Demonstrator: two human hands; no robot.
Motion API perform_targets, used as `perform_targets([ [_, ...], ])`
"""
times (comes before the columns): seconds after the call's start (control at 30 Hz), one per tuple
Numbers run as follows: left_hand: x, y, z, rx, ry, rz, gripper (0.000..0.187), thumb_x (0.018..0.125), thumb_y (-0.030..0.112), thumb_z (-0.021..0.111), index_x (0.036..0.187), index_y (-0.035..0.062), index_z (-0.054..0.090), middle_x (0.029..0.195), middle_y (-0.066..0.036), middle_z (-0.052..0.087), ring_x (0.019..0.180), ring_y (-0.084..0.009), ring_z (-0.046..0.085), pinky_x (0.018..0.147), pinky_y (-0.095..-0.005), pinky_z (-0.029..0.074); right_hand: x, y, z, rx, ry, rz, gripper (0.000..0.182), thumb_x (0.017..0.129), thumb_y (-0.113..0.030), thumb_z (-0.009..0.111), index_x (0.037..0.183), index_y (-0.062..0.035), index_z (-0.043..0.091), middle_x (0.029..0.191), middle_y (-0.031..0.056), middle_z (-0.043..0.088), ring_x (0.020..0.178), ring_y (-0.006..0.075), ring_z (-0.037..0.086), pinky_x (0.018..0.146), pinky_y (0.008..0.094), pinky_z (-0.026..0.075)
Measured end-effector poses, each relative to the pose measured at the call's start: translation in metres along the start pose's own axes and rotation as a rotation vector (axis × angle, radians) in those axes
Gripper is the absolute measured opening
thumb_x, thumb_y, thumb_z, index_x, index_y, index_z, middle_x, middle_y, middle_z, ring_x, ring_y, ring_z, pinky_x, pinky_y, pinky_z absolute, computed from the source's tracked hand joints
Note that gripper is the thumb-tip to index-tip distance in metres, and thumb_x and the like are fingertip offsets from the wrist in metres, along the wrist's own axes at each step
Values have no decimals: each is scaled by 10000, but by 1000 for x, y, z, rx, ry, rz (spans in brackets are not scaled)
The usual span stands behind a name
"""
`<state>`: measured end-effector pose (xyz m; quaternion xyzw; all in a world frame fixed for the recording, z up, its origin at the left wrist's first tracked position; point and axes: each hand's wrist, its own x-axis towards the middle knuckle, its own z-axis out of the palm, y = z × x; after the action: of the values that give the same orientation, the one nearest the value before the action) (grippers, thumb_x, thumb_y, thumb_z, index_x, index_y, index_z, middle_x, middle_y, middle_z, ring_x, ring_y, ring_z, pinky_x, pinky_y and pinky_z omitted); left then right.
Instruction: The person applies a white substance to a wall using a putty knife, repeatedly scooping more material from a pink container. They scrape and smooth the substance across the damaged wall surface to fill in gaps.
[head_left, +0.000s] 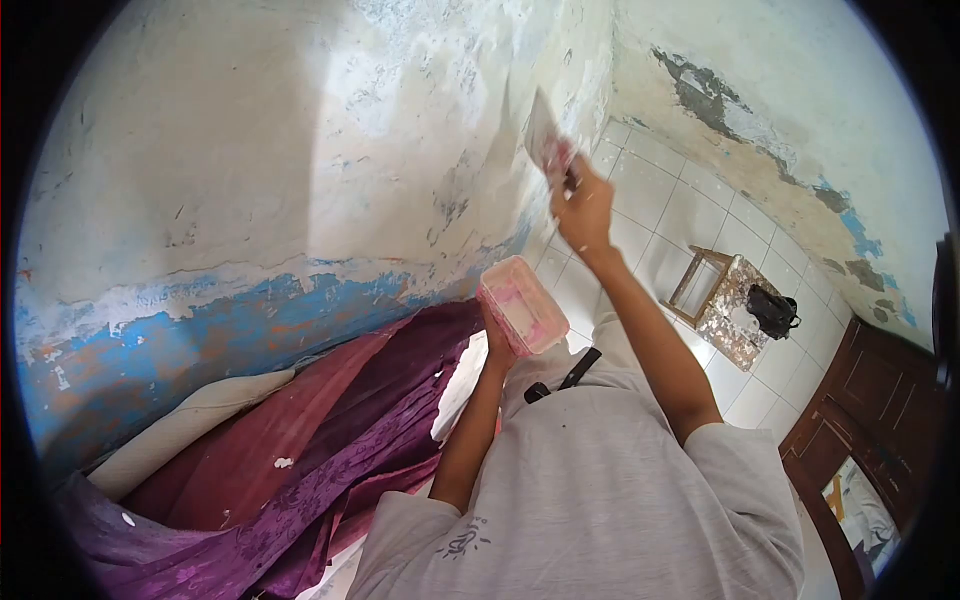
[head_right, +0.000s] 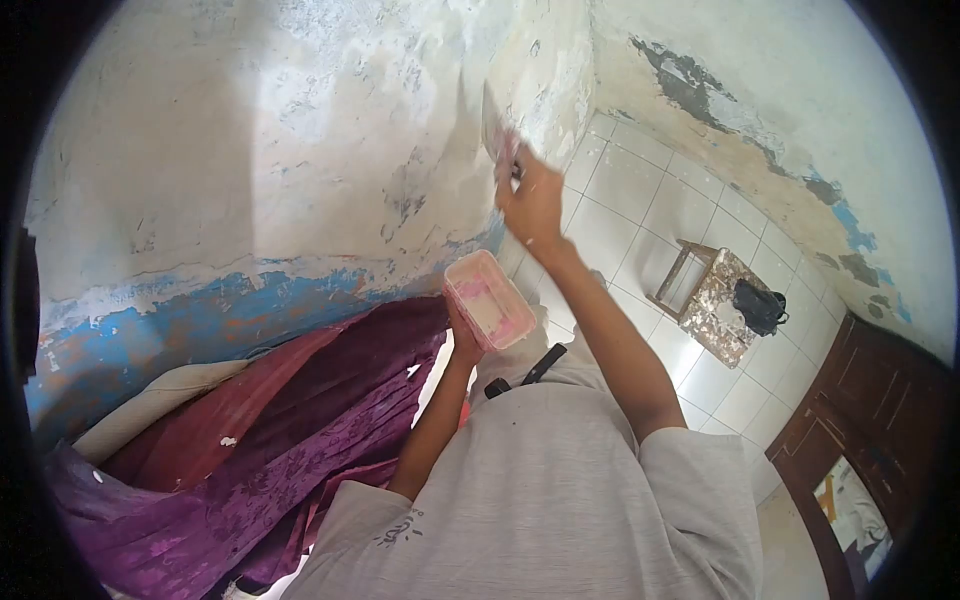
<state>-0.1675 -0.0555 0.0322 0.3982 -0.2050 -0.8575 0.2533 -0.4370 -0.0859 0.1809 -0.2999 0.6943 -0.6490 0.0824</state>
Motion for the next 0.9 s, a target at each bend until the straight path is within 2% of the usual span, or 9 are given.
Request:
perform_targets([
  [0.03,-4,3,5,-16,9,-21,856,966,787,289,1557,168,324,1487,-113,474,1356,-317,500,1125,-532,437,-19,5,6,28,-97,135,264,937,-18,595,1184,33,672,704,209,661,583,274,675,546,365,505],
  [0.07,-8,4,7,-32,20,-44,858,967,785,288,1555,162,327,1484,-112,476,1355,-315,500,1130,-522,434,-39,22,23,28,-84,92,203,902,8,612,1093,12,680,753,198,662,653,303,691,598,376,515],
  [0.1,-7,1,-2,-26,15,-36,847,976,773,289,1554,156,327,1483,-108,478,1356,-307,500,1138,-505,426,-60,41,41,53,-108,24,242,909,21,619,1138,-9,691,738,146,670,609,177,649,602,343,521],
  [0.2,2,-15,-47,57,48,51,814,1000,736,293,1556,142,323,1485,-94,481,1360,-283,498,1163,-462,398,-97,9,91,140,-116,-118,234,845,1,682,1079,6,675,842,215,692,726,398,701,638,419,544],
  [0.4,-4,-31,-70,145,48,159,757,1038,672,297,1579,143,280,1537,-65,419,1412,-244,431,1199,-425,333,-116,-20,71,167,-377,-166,342,809,-27,687,1146,20,645,801,219,654,712,399,673,636,457,538],
  [0.57,-23,-1,-7,73,-10,85,767,1036,686,266,1600,168,232,1577,-60,356,1454,-264,373,1207,-439,325,-104,0,16,176,-262,-383,223,848,-19,673,1068,18,669,791,189,669,647,335,675,564,395,519],
  [0.63,-25,1,-7,73,12,76,786,1016,717,270,1583,172,272,1547,-73,398,1421,-280,419,1188,-459,356,-95,14,23,109,-82,-2,141,899,-60,657,990,40,694,737,175,689,595,280,679,555,375,520],
  [0.73,-28,2,-3,56,32,78,797,1001,740,278,1571,184,300,1527,-80,423,1393,-290,454,1156,-490,399,-56,21,31,180,-190,591,86,924,-17,639,931,65,663,778,123,713,672,208,720,613,342,578],
  [0.9,-28,1,-7,2,17,111,809,989,757,288,1564,189,313,1507,-83,441,1366,-299,483,1121,-515,436,-2,37,82,381,-203,648,150,921,-13,614,891,128,658,764,150,668,664,252,704,652,362,628],
])
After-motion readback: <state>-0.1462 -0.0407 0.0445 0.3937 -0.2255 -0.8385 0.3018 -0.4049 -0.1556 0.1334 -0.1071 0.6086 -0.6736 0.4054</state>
